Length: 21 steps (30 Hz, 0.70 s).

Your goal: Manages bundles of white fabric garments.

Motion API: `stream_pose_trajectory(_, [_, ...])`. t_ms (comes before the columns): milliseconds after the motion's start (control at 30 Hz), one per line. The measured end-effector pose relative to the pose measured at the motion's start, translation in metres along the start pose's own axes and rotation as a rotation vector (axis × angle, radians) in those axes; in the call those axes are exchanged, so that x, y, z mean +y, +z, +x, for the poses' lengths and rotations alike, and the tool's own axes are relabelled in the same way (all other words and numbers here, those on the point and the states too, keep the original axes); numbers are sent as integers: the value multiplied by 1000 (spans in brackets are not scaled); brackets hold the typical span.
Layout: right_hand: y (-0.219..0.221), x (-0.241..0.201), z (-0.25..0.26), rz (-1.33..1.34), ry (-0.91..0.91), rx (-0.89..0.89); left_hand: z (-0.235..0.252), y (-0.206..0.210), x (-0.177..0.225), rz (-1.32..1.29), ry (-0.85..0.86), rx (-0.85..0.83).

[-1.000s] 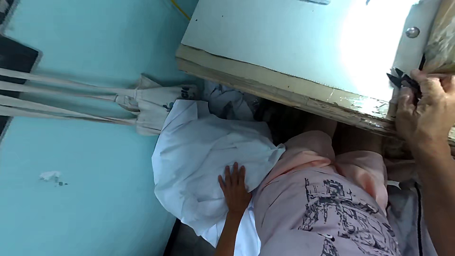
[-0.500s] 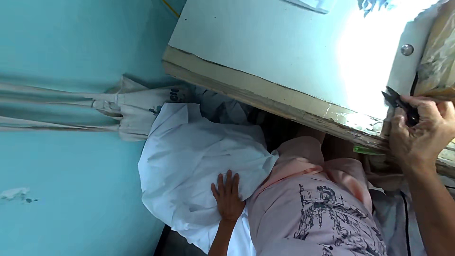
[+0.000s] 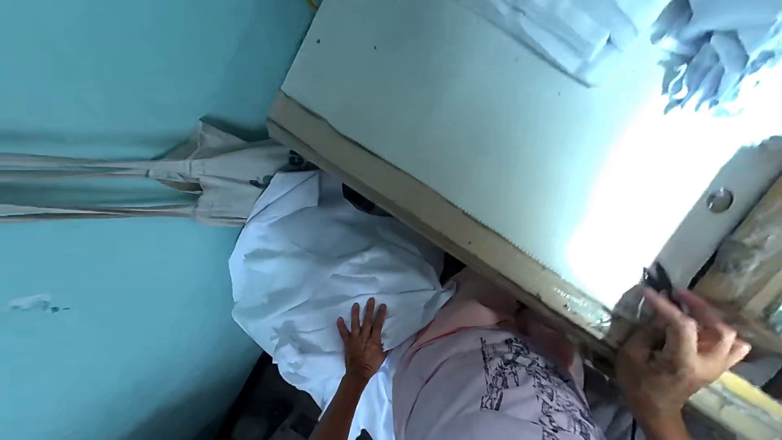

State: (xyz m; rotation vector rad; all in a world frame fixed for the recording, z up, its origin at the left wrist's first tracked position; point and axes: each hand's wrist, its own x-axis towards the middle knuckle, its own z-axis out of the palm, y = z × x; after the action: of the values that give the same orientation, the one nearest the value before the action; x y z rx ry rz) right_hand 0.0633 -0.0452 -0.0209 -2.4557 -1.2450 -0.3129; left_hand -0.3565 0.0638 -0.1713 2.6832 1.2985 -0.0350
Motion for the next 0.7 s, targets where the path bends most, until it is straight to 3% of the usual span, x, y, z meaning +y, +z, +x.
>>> stream_pose_trajectory(400, [-2,4,4,19,-41,-152,12,-24,24,-69,-210,-306])
stream_pose_trajectory(700, [-2,13,-5,34,-60,-135,1,-4,20,-24,-174,-145])
